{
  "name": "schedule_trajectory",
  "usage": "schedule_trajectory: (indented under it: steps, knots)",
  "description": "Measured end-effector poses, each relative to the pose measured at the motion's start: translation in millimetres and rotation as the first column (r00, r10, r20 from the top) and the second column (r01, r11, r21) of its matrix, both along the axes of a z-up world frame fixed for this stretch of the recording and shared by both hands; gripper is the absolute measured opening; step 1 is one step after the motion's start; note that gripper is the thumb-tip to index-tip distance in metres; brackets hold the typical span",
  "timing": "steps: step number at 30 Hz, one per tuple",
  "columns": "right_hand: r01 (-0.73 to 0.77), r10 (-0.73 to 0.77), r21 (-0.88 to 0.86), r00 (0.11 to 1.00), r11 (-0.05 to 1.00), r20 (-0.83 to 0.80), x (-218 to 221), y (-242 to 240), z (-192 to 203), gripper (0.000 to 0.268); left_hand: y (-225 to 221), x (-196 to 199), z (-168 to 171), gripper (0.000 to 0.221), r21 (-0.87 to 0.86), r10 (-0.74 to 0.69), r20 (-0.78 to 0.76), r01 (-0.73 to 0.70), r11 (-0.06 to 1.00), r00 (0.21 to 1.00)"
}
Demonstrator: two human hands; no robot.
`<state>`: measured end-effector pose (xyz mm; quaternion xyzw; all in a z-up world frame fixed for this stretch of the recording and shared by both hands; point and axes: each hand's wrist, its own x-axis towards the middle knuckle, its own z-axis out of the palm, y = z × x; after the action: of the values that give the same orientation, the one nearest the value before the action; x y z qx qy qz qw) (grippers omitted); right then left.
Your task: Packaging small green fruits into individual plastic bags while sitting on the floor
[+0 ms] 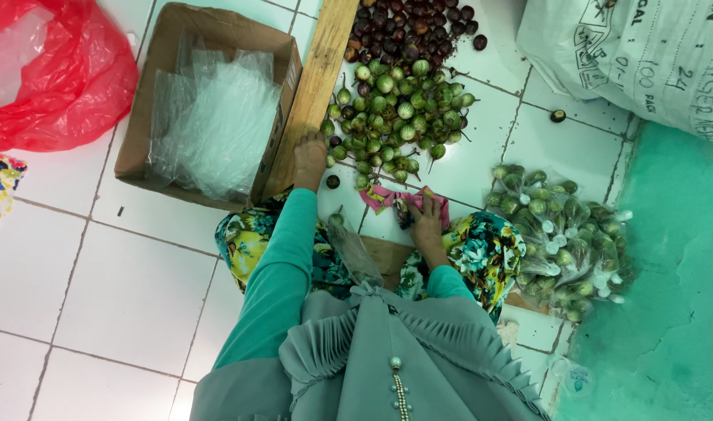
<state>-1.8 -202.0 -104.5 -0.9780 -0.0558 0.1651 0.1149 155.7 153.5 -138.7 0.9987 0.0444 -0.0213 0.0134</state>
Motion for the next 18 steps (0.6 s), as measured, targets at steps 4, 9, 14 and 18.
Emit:
schedule_trajectory:
  steps: [4, 9, 14, 18]
  knots:
    - [-0.067, 0.0, 0.189, 0.943, 0.98, 0.334, 4.4, -25.5, -24.1, 0.06, -2.8, -0.5, 10.3, 0.016, 0.016, -0.036, 0.071, 0.035, 0.999, 0.997]
    - [0.425, -0.446, 0.604, 0.886, 0.674, -0.125, 0.9, -43.4, 12.3, 0.045, 2.5, -10.3, 21.4, 0.033, -0.053, 0.021, 0.188, -0.011, 0.999, 0.982]
    - [0.389, -0.522, 0.797, 0.846, 0.462, -0.11, -19.0, -24.6, 131.1, 0.022, -26.1, -47.4, 145.1, 0.049, -0.722, 0.109, -0.023, -0.092, 0.685, 0.994]
    - [0.012, -0.401, 0.867, 0.89, 0.499, 0.218, -26.4, -7.4, 171.1, 0.028, -64.7, -95.7, 237.1, 0.046, -0.965, -0.181, -0.125, -0.077, 0.249, 0.976]
